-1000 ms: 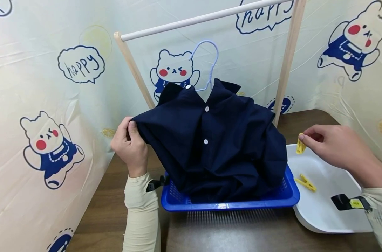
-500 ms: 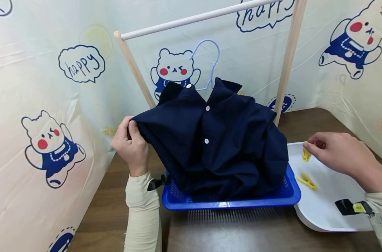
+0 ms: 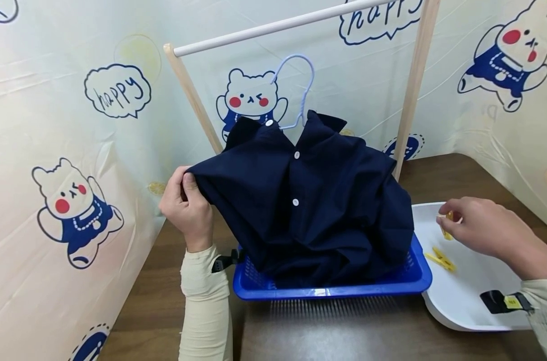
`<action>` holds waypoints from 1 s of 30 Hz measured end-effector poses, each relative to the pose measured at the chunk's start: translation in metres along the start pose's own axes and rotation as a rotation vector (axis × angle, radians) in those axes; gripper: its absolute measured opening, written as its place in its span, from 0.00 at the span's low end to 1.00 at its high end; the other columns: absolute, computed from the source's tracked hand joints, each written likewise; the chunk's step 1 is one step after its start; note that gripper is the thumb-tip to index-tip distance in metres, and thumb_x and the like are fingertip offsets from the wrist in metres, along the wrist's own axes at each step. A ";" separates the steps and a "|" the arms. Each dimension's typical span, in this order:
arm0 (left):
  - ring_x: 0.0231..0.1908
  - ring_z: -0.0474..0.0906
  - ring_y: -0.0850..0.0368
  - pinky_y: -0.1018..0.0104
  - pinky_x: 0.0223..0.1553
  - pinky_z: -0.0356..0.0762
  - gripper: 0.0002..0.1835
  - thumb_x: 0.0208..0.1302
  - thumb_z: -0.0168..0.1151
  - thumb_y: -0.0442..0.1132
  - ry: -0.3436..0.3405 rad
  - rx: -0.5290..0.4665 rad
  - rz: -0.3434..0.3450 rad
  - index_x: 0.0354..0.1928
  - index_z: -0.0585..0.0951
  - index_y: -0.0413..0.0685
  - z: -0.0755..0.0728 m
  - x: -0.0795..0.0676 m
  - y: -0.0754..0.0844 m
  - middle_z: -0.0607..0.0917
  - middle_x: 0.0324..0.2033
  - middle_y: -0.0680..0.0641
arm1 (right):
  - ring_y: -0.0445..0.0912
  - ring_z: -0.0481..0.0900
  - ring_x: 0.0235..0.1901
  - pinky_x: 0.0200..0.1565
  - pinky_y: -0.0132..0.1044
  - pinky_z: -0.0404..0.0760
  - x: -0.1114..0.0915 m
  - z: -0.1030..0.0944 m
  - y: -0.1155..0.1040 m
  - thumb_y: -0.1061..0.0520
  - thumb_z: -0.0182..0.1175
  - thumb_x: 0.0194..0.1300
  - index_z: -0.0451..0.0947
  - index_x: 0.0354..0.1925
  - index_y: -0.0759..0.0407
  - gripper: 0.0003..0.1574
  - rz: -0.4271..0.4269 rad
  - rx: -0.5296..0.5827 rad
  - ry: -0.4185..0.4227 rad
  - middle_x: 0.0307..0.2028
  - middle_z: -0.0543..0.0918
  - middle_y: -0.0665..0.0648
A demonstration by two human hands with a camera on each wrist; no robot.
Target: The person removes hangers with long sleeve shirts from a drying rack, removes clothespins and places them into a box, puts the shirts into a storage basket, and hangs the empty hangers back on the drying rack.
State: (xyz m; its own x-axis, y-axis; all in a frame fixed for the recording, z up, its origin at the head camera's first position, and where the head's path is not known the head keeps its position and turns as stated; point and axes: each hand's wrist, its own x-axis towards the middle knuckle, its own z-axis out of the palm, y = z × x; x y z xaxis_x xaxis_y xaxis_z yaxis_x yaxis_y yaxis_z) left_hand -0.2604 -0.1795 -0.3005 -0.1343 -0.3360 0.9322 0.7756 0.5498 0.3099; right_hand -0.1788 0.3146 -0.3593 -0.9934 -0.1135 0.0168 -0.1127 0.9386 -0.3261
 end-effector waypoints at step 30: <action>0.30 0.82 0.50 0.63 0.35 0.76 0.05 0.68 0.62 0.26 0.022 -0.019 -0.011 0.37 0.87 0.35 -0.001 0.001 0.002 0.87 0.30 0.43 | 0.50 0.77 0.28 0.29 0.47 0.79 -0.001 0.021 0.023 0.56 0.70 0.61 0.81 0.44 0.68 0.18 -0.014 -0.083 -0.247 0.30 0.82 0.59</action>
State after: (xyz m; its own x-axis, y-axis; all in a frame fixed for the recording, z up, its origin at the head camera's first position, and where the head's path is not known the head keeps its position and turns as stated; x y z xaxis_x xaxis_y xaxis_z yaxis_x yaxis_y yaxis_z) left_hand -0.2579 -0.1799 -0.2989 -0.1294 -0.3583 0.9246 0.7858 0.5317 0.3160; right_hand -0.1799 0.3291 -0.3867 -0.9575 -0.1933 -0.2140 -0.1380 0.9587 -0.2488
